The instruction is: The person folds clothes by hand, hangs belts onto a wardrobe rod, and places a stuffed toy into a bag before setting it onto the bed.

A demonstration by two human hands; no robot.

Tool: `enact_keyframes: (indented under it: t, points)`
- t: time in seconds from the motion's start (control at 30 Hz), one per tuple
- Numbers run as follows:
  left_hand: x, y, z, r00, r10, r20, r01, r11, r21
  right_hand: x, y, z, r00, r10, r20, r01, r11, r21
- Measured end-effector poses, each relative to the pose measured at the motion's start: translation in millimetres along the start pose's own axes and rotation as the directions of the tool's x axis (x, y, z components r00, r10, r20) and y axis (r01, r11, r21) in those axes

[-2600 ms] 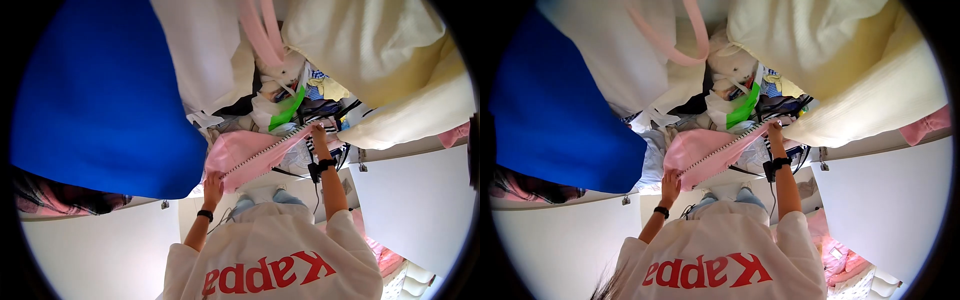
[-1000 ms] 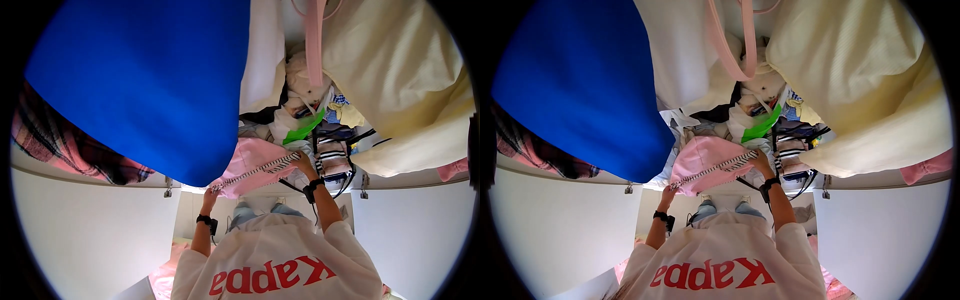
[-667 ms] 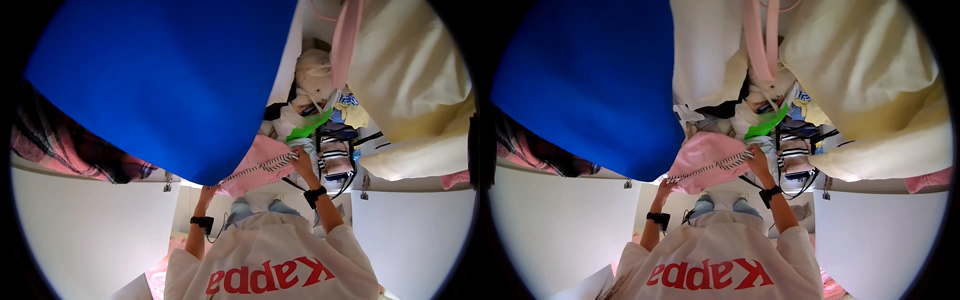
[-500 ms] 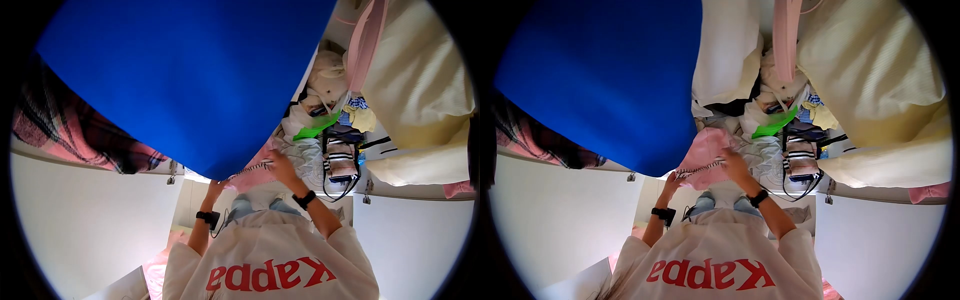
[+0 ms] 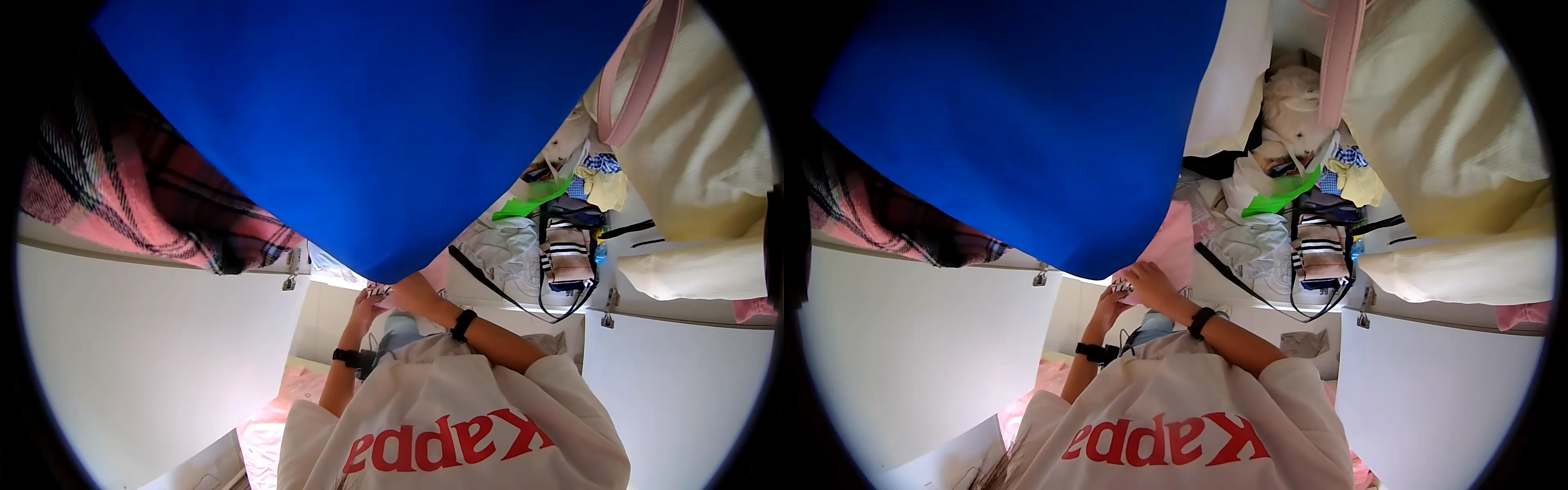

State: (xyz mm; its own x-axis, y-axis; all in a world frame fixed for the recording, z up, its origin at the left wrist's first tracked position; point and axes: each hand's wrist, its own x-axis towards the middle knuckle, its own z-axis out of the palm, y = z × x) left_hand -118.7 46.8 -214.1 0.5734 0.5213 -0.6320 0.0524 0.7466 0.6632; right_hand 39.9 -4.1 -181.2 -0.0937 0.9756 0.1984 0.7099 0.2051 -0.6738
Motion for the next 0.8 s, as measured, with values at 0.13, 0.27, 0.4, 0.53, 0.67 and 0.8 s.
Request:
enact_keyframes:
  t: [0.13, 0.27, 0.4, 0.53, 0.67, 0.8]
  points:
    - [-5, 9, 8, 0.99, 0.0, 0.143, 0.025, 0.985, -0.172, -4, 9, 11, 1.0, 0.008, 0.005, -0.008, 0.992, 0.125]
    - [-19, 29, 26, 0.97, 0.013, 0.243, 0.057, 0.958, -0.28, -7, -6, 10, 0.998, -0.06, -0.009, 0.061, 0.989, 0.135]
    - [-17, 18, 22, 0.994, 0.094, 0.062, -0.102, 0.983, 0.152, -3, -23, -30, 0.978, -0.022, 0.206, -0.075, 0.89, 0.45]
    - [8, 6, 7, 0.929, 0.332, 0.166, -0.366, 0.749, 0.553, -6, 29, -35, 0.997, 0.051, 0.055, -0.072, 0.858, 0.509]
    - [-33, 62, 42, 0.89, 0.269, 0.367, -0.453, 0.44, 0.775, -3, 83, -84, 0.989, 0.014, -0.149, -0.01, 1.0, 0.026]
    - [-53, 92, 50, 0.854, 0.223, 0.47, -0.515, 0.234, 0.824, -14, 150, -55, 0.983, 0.149, 0.106, -0.18, 0.89, 0.419]
